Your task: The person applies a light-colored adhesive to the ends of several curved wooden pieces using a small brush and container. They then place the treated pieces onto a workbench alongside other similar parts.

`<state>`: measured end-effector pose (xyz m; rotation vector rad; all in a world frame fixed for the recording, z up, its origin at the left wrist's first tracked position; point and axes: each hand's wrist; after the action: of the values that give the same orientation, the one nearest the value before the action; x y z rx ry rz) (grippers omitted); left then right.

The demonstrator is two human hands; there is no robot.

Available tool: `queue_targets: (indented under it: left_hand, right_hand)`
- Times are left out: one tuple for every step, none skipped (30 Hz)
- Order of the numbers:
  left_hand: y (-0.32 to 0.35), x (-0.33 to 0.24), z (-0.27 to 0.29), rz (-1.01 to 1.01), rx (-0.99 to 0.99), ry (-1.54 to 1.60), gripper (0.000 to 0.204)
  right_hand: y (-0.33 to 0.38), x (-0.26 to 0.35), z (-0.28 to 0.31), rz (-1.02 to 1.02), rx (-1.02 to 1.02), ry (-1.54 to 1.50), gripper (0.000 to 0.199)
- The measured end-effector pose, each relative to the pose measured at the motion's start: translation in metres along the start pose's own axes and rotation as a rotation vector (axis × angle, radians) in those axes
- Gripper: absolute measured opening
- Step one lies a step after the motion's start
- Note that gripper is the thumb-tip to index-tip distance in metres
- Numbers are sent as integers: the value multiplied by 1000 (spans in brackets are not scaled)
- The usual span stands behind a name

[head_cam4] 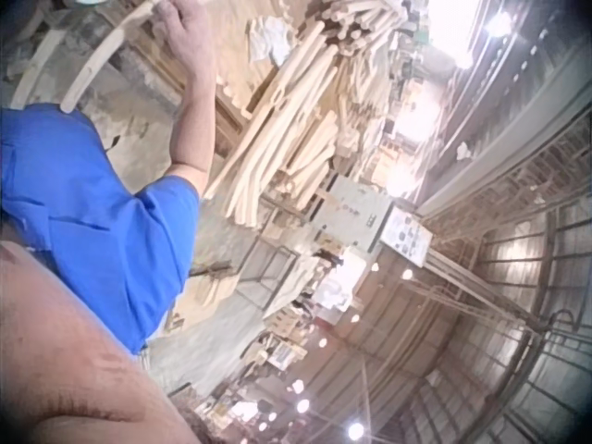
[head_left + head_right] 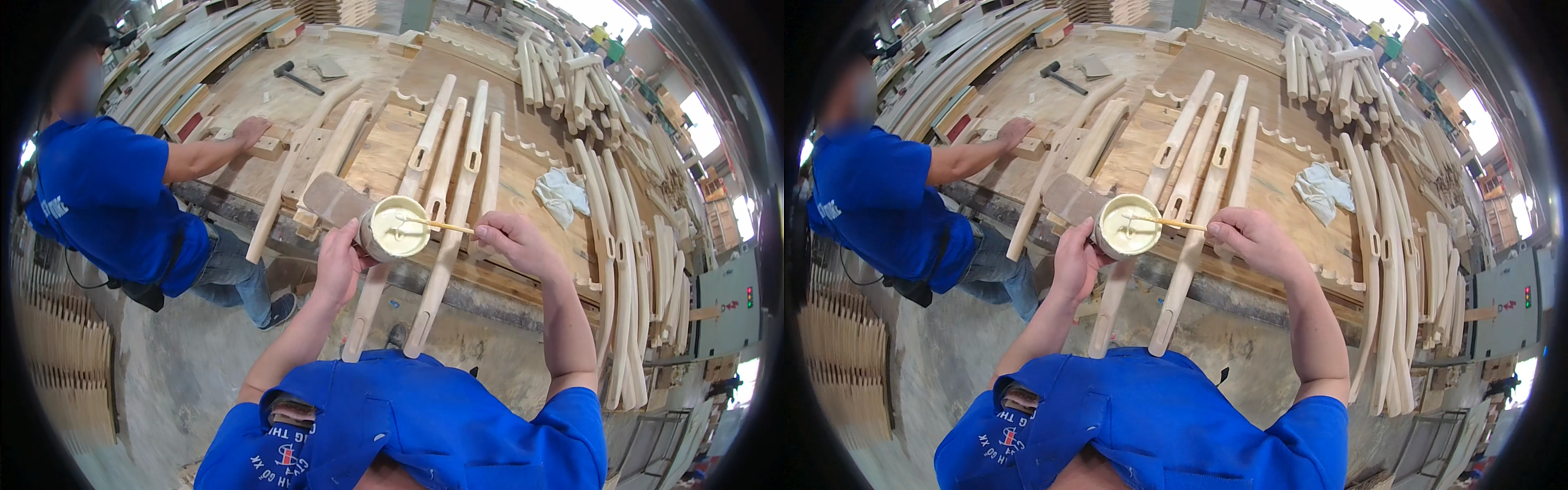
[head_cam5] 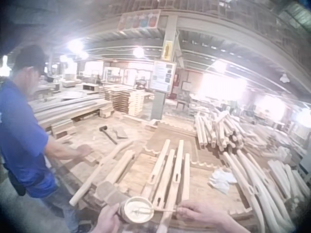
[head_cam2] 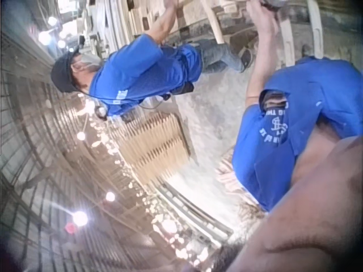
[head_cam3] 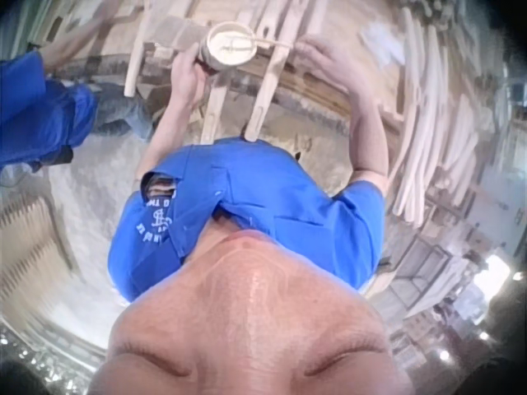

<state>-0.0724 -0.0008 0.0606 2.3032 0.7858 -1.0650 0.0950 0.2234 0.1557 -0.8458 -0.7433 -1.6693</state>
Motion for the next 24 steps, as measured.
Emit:
queue_targets:
  left_hand:
    - [-1,0,-4,1,8,3,28]
    - [-1,1,-6,0,10,5,27]
    - [-2,2,-8,5,19,7,27]
    - [-5,4,-9,9,27,9,27]
    - [-7,5,-10,12,40,11,26]
    - [-8,5,-11,13,13,8,27]
    - [-7,6,-11,13,-14,4,28]
    - [-7,7,-12,14,-38,0,29]
    - [-7,8,-8,14,-19,-14,30]
    - [-7,7,1,14,0,-27,31]
    - [-6,5,7,17,17,-41,32]
    - [-4,4,13,6,-10,-29,32]
    - [-3,2,18,-6,-37,-17,33]
    - [-1,1,22,-16,-66,-3,33]
    - [1,-1,27,-10,-99,17,31]
    - [2,-1,33,-18,-108,9,31]
    - [3,-2,39,-28,-119,1,31]
    - [4,-2,45,-37,-129,-8,30]
    - [7,-2,51,-41,-109,-21,31]
    - [9,-3,48,-41,-125,-15,31]
    - [12,-5,44,-41,-140,-9,32]
    - [13,-7,42,-41,-154,-4,32]
    - [14,-6,44,-39,-141,-3,32]
    - [14,-6,48,-36,-127,-3,33]
  right_hand:
    - [3,-3,1,-40,26,-32,12]
    - [5,-2,0,-47,10,-63,12]
    - [6,0,-1,-54,-5,-93,12]
    - [7,1,-2,-60,-18,-123,12]
    - [9,0,-2,-53,-63,-84,12]
    - [10,-2,-2,-46,-107,-45,12]
    - [11,-4,-2,-37,-148,-5,12]
    - [12,-8,0,2,-206,28,12]
    - [13,-15,2,43,-263,63,11]
    - [13,-21,4,83,-318,98,11]
    - [13,-27,6,61,-346,132,11]
    - [13,-33,8,38,-372,165,12]
    - [12,-38,9,16,-398,199,12]
    - [10,-43,9,7,-395,221,13]
    - [8,-47,8,-3,-392,243,13]
    - [6,-52,8,-12,-389,264,14]
    - [2,-57,7,-6,-390,289,15]
    - [-1,-62,6,0,-392,314,15]
    - [-3,-67,5,5,-395,339,16]
    - [-4,-69,4,-2,-401,348,16]
    - [-6,-70,2,-11,-409,358,16]
    - [-7,-72,1,-19,-417,367,15]
    - [-9,-71,0,-4,-438,348,15]
    - [-10,-71,0,10,-459,329,14]
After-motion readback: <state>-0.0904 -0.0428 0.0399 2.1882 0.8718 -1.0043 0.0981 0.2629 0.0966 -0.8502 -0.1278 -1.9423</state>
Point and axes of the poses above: each hand's wrist, its own y-axis away from the middle knuckle, its own z-axis out of the back of the hand, x = y × z, and after that the axes turned 4 degrees about -y, right-handed
